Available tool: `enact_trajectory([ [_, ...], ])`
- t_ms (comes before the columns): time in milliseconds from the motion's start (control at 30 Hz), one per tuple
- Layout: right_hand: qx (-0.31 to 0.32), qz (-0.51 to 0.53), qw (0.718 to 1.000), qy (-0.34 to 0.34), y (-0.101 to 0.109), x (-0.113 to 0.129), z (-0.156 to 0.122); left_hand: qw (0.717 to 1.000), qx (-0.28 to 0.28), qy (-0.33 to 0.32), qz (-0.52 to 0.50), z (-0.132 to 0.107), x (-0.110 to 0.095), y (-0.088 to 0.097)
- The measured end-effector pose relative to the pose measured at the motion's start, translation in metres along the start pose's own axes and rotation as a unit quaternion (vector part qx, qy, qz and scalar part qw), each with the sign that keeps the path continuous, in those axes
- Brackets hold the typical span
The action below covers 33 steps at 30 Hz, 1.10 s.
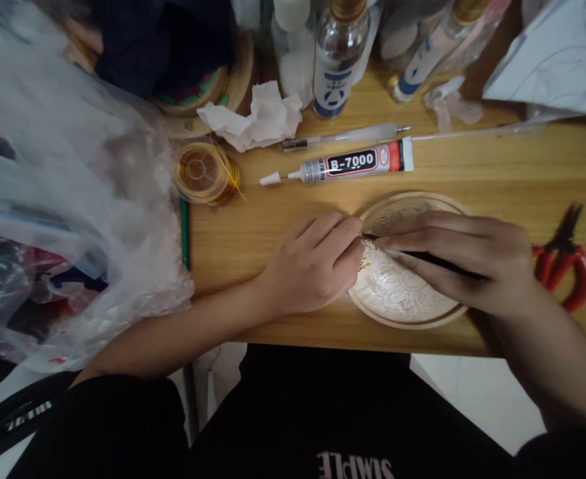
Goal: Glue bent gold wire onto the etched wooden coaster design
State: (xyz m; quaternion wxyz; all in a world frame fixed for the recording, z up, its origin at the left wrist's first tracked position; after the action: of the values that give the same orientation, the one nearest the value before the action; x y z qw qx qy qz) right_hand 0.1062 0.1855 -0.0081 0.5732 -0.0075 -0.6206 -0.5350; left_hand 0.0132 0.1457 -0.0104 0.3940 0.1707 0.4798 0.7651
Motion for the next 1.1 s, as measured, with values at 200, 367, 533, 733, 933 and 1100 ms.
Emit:
enact_trajectory([
  [200,0.02,-0.028,0.999,0.013,-0.002,0.006,0.002,0.999,-0.015,0.011,-0.033,-0.002,0.001,0.0],
  [367,0.025,-0.043,0.998,0.029,-0.002,0.009,0.004,1.0,-0.009,0.006,-0.019,-0.002,0.0,0.0],
  [533,0.042,-0.052,0.997,0.03,-0.003,0.009,0.005,1.0,-0.005,0.007,-0.002,-0.001,0.0,0.0],
  [733,0.05,-0.081,0.994,0.05,-0.003,0.014,0.008,1.0,0.002,0.005,-0.005,-0.002,0.0,-0.001],
  [933,0.048,-0.085,0.993,0.061,-0.003,0.016,0.008,1.0,-0.003,0.003,-0.014,-0.002,0.0,0.0],
  [1100,0.051,-0.058,0.996,0.035,-0.003,0.012,0.01,1.0,0.008,-0.004,0.013,-0.001,-0.001,0.0],
])
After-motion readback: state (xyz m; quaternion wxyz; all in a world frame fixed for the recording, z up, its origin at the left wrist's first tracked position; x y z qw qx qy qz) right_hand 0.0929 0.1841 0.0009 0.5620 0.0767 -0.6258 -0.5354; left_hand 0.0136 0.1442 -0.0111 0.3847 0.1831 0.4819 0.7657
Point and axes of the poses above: each hand's wrist, its own z-axis towards the middle knuckle, its own y-axis out of the back of the hand, x = y × z, the point moved 10 cm from there along z, towards the middle knuckle, and after that the axes turned 10 degrees about -y, right-handed, at the moved point
